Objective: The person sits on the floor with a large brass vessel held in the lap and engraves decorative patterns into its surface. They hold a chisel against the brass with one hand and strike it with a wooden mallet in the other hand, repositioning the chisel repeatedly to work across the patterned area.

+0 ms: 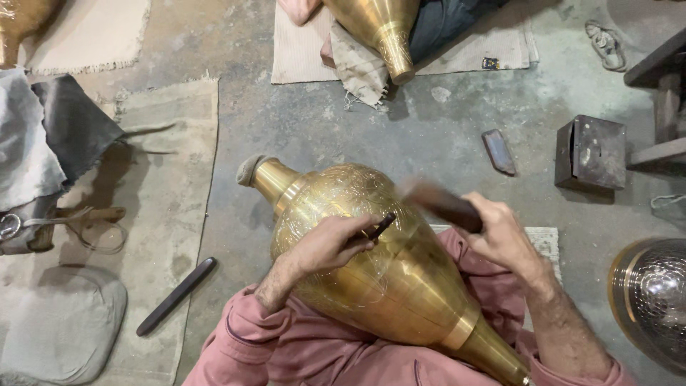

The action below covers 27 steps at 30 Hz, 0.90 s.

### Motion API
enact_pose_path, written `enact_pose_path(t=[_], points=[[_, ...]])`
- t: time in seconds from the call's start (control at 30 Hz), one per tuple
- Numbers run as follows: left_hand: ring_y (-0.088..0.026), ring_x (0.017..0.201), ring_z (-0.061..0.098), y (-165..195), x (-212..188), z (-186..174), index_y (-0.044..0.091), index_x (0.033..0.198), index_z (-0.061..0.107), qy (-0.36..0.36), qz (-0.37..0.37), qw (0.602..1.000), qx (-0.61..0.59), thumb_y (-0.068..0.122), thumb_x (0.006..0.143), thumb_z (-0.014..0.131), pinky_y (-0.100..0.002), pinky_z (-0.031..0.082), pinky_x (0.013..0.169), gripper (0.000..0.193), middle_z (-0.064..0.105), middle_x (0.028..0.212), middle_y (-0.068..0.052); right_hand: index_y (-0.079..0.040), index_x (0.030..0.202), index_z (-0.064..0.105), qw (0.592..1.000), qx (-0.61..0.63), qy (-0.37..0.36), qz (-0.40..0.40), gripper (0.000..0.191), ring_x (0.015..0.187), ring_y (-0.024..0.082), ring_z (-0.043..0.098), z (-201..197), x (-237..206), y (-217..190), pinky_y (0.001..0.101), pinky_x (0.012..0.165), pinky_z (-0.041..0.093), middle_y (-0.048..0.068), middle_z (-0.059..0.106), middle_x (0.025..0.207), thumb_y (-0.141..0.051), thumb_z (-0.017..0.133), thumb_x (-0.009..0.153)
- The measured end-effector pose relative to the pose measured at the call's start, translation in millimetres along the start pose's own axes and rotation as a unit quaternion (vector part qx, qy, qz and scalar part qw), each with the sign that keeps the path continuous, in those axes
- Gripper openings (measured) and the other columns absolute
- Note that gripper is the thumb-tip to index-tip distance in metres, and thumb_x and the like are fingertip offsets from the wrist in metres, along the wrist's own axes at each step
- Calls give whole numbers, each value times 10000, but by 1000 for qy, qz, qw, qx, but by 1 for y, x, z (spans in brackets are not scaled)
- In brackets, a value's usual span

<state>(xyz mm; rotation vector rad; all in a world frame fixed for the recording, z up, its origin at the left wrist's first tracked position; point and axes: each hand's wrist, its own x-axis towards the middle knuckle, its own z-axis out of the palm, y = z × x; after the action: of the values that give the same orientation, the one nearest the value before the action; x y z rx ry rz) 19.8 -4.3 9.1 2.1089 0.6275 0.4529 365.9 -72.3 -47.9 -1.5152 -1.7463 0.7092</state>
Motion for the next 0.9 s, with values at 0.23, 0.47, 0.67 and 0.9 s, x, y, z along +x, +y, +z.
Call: enact_pose_path(t=[0.23, 0.47, 0.67, 0.9], points=[[-313, 915, 768, 0, 8, -3, 132, 1368, 572, -41, 1, 999, -6, 138, 947, 705, -411, 595, 759, 441, 775, 998, -105, -92, 1087, 702, 998, -44, 37, 2, 266, 786, 213, 726, 7, -15, 1, 411, 696, 612, 55, 730, 895, -159, 754, 836], [-283, 850, 767, -2, 17, -9, 172, 1393, 574, -118, -2, 992, 38, 123, 909, 713, -415, 578, 736, 505, 785, 937, -79, -86, 1063, 702, 956, -238, 110, -129, 506, 948, 232, 725, 18, -42, 2, 506, 772, 547, 28, 745, 923, -199, 877, 602], [-270, 914, 778, -7, 18, -13, 171, 1396, 571, -147, 56, 988, 5, 90, 932, 690, -399, 593, 764, 486, 790, 976, -59, -98, 1036, 690, 967, -218, 113, -67, 432, 943, 207, 719, 26, -54, -1, 525, 909, 497, 15, 749, 883, -179, 858, 646], [-297, 869, 755, -4, 25, -14, 181, 1430, 559, -179, 59, 982, 26, 98, 899, 717, -420, 576, 744, 560, 772, 990, -88, -78, 1210, 661, 980, -165, 107, -24, 465, 1004, 215, 735, 32, -61, 4, 500, 897, 589, 66, 759, 1055, -142, 830, 782]])
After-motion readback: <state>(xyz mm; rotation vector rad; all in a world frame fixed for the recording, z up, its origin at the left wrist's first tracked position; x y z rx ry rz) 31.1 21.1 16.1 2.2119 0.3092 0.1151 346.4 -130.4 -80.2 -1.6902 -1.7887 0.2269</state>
